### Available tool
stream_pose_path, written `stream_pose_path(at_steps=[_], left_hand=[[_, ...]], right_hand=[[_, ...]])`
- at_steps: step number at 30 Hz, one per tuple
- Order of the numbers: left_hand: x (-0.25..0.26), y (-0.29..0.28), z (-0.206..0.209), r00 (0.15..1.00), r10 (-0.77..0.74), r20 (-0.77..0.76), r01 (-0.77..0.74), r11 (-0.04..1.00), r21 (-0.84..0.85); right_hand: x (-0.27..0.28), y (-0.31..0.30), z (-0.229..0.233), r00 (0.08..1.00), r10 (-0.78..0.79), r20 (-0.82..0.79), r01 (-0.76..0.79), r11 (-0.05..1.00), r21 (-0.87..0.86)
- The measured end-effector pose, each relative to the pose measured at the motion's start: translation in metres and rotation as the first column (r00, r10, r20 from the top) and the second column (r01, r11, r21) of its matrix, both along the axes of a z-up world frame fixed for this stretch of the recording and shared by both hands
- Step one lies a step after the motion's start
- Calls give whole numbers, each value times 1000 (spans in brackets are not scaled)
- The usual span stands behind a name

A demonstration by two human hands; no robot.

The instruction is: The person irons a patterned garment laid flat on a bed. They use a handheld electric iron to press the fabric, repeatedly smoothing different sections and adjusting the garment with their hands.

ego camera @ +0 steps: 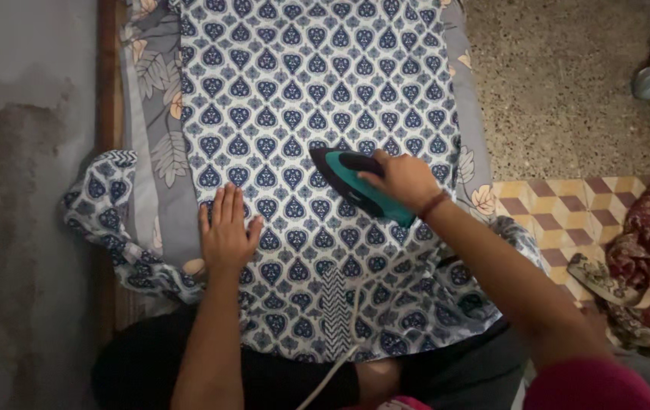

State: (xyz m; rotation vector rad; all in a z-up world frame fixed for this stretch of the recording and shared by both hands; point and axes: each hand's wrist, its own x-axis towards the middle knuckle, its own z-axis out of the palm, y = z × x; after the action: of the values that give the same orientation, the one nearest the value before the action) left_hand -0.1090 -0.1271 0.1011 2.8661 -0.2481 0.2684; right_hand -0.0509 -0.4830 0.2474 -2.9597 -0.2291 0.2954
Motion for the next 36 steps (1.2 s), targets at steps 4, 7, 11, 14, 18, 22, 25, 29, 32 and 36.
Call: stream_pose_path(at_steps=[4, 7, 11, 14, 18, 22, 25, 29, 32, 36], left_hand=[[-2, 1, 3, 1000, 5, 2, -5, 1000, -30], [-1, -1, 6, 1000, 1, 6, 0, 999, -35], [-1, -1, 6, 1000, -8, 29, 9, 999, -51], [0, 0, 5, 1000, -8, 28, 9, 999, -48], [1, 0, 4, 999, -15, 36, 16, 999, -46], [-2, -1, 0, 999, -10, 47, 12, 1000, -28], [-2, 2, -2, 1000, -7, 18, 7, 1000, -20], [0, 1, -4, 999, 4, -38, -3, 1000, 22], [1, 2, -5, 998, 7, -62, -7, 1000, 6], [1, 1, -3, 998, 4, -70, -4, 1000, 1]], right_hand=[[10, -1, 2, 999, -24, 33, 25, 1000, -14], [32, -12, 2, 994, -99, 38, 98, 995, 8], [68, -31, -8, 984, -134, 120, 131, 991, 37], [95, -45, -20, 978, -164, 129, 164, 986, 11], [125, -59, -35, 987, -121, 104, 109, 987, 114], [124, -66, -37, 996, -85, 39, 77, 983, 166], [108, -58, -31, 977, -163, -138, 192, 954, 232], [66, -48, -24, 990, -127, -67, 136, 977, 162], [35, -43, -23, 986, -164, -37, 167, 979, 114], [22, -44, -21, 970, -241, 16, 239, 968, 77]])
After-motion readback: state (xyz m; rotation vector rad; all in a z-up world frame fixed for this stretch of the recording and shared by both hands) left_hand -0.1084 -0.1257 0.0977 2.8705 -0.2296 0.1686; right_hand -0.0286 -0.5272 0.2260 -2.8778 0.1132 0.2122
